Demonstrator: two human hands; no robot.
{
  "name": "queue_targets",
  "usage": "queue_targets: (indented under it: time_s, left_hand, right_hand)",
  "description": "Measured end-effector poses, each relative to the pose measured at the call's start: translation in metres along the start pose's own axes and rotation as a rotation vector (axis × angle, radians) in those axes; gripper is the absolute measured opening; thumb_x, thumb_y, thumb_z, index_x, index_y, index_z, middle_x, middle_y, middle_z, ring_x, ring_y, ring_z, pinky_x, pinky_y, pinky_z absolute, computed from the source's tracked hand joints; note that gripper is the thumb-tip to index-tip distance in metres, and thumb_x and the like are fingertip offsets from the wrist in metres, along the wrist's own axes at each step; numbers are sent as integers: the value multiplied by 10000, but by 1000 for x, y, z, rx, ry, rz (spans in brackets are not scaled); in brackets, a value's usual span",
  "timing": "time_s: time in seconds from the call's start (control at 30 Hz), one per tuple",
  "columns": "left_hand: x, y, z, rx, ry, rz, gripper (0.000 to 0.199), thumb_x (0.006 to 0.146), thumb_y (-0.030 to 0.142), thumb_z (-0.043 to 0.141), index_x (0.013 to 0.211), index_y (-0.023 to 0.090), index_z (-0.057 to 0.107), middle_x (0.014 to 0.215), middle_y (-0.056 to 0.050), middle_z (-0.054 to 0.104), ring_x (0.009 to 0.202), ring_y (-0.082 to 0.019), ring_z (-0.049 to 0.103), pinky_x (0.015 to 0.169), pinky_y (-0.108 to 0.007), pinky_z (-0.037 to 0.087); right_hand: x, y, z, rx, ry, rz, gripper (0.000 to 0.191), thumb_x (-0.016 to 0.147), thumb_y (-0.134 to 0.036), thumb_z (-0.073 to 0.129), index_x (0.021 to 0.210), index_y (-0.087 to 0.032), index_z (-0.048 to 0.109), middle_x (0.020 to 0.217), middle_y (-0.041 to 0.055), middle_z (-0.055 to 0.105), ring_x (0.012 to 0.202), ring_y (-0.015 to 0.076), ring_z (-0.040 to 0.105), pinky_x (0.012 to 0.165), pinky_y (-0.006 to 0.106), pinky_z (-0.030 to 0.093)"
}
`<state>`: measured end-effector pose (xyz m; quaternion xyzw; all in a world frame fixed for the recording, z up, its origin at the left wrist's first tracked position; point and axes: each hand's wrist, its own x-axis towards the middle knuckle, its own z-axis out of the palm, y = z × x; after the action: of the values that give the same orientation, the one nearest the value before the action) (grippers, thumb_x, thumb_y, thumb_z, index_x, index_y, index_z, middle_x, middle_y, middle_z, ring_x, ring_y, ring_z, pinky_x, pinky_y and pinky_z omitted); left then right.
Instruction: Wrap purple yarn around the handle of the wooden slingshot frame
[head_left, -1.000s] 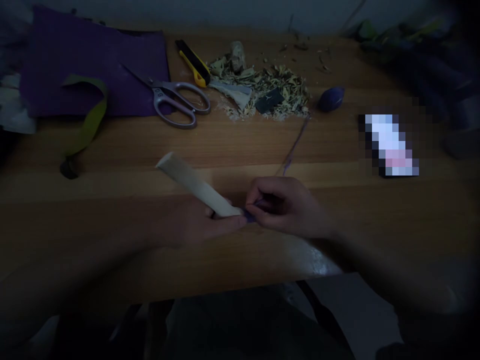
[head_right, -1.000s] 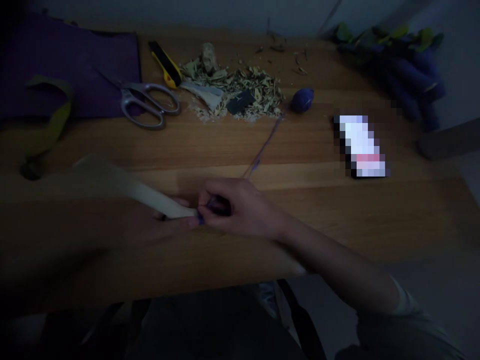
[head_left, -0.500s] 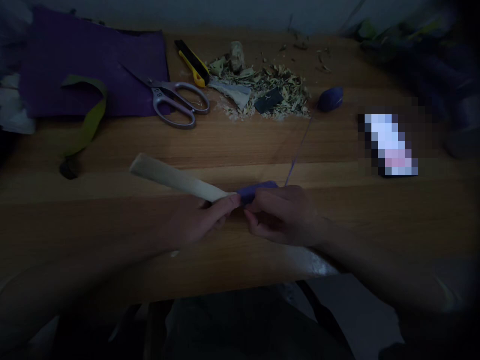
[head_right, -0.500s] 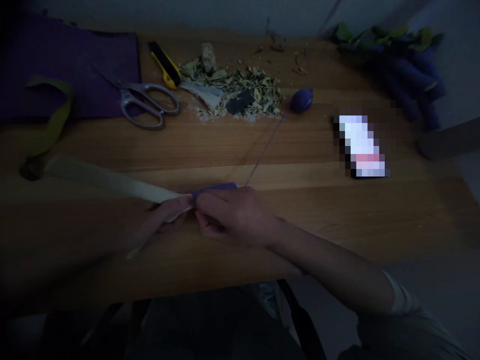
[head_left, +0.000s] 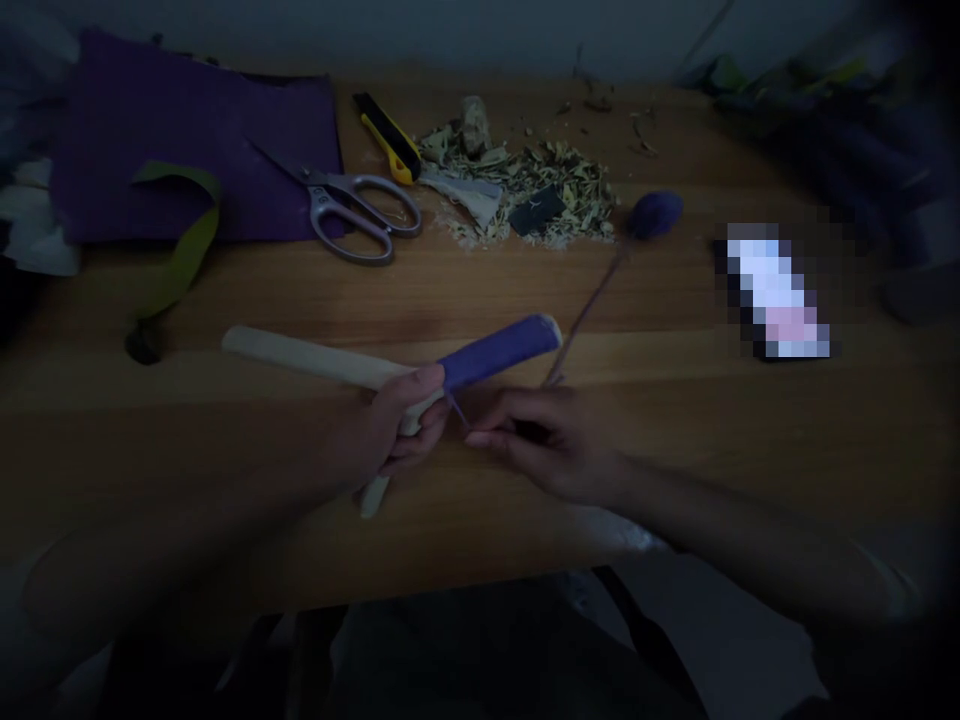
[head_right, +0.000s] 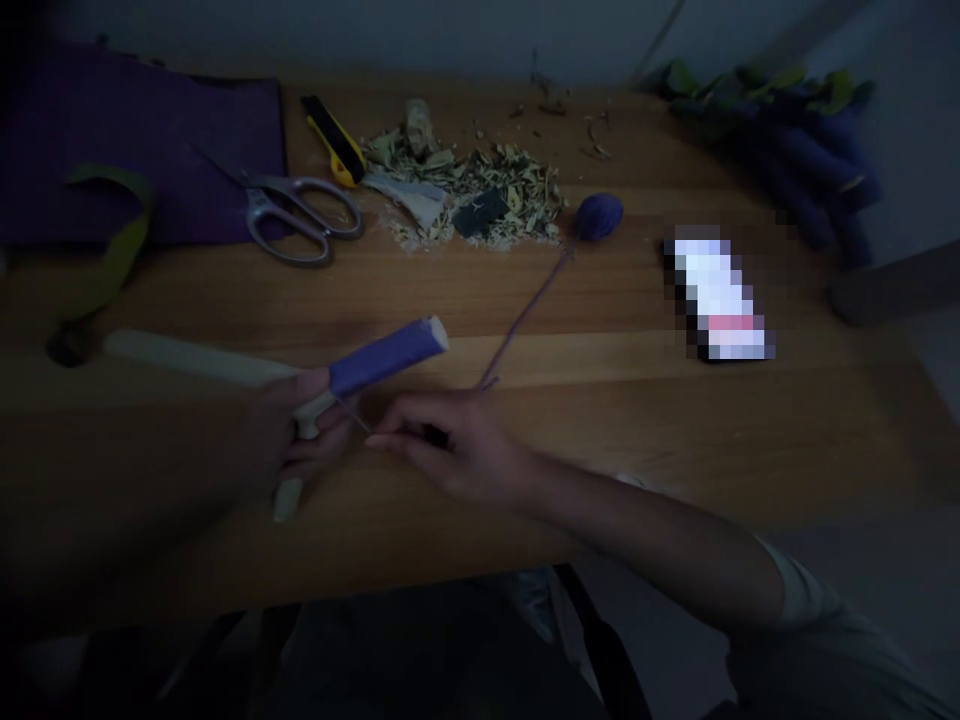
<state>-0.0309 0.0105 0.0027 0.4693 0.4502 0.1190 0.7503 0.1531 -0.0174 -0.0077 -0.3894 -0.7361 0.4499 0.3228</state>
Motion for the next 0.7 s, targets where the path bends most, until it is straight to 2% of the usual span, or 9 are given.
queue_targets:
  time_s: [0.13,0.2,0.27,0.33,0.43,0.53,0.7]
  left_hand:
    - [-4,3,0,-77,-141,-53,417,770,562,313,547,211,336,366,75,237,293,-50,213,330,-201,175]
    - [-4,2,0,-79,-194,-52,442,749,593,346,533,207,347,359,75,244,290,-45,204,323,-202,154]
    - [-3,-1,-1,-52,-258,-31,464,729,619,385,529,201,357,350,75,268,287,-40,214,315,-198,149]
    - [-2,-3,-3,-22,-323,-16,479,720,638,407,537,197,366,345,74,296,286,-40,239,308,-195,165]
    - [-3,1,-6,49,-337,-22,453,751,592,438,553,186,396,367,70,310,311,-40,255,321,-191,177]
    - [-5,9,-9,127,-339,-87,412,769,533,477,573,176,412,429,68,294,361,-39,246,344,-191,147]
    - [-8,14,-11,370,-438,-230,411,767,542,475,585,177,424,467,50,346,400,-57,302,370,-191,205]
  right_hand:
    - [3,3,3,203,13,206,178,790,-299,580,680,-159,591,579,-29,528,527,72,468,493,194,387]
    - [4,5,1,231,1,275,126,776,-263,574,693,-168,575,612,-22,543,571,88,504,534,207,422]
    - [4,8,-3,193,5,283,74,723,-195,601,682,-170,545,621,-26,544,575,91,513,536,202,429]
    - [4,12,-8,140,-15,222,84,675,-128,617,690,-164,543,625,-28,552,568,89,513,521,192,418]
    - [5,15,-14,139,-81,103,83,687,-105,606,756,-146,589,697,-12,607,623,97,553,545,187,422]
    - [8,14,-17,95,-144,48,62,769,-175,588,785,-132,630,731,11,649,669,107,591,584,196,437]
    - [13,14,-24,-76,-240,-182,126,839,-206,550,806,-141,653,787,17,677,726,94,610,654,199,437]
